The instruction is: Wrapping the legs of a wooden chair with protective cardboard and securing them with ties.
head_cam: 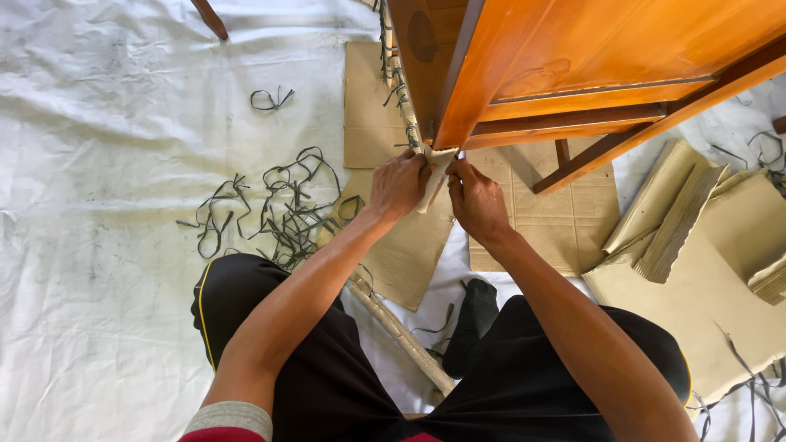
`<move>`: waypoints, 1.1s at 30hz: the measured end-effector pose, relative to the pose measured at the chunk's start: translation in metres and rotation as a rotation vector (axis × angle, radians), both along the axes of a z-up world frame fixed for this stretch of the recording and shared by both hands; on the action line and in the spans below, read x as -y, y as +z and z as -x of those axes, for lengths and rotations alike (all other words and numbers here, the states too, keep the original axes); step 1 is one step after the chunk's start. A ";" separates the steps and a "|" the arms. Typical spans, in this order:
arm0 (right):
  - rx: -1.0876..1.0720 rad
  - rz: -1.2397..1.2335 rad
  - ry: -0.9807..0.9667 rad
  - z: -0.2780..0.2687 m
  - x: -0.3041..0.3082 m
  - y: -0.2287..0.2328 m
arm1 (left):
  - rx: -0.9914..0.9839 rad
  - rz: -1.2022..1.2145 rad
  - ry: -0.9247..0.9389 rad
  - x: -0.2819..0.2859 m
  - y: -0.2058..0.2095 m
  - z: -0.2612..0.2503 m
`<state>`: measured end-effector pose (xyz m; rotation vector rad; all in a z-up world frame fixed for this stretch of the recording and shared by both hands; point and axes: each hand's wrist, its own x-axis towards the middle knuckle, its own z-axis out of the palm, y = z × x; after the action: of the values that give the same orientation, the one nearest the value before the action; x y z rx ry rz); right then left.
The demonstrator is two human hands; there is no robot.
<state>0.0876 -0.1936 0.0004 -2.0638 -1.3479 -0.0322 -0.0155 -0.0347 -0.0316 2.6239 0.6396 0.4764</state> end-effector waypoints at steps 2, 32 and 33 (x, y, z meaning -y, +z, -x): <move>0.014 -0.016 0.015 0.003 -0.002 0.002 | 0.014 -0.037 0.012 0.002 -0.006 -0.003; 0.268 -0.279 0.076 -0.005 -0.018 -0.010 | 0.115 0.036 -0.171 0.036 -0.006 0.028; 0.251 -0.273 0.065 -0.003 -0.019 -0.009 | 0.113 0.012 -0.185 0.037 -0.008 0.030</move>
<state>0.0905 -0.1743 -0.0083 -1.8288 -1.4678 -0.4358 -0.0454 -0.0715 -0.0399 2.5909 0.3591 0.5570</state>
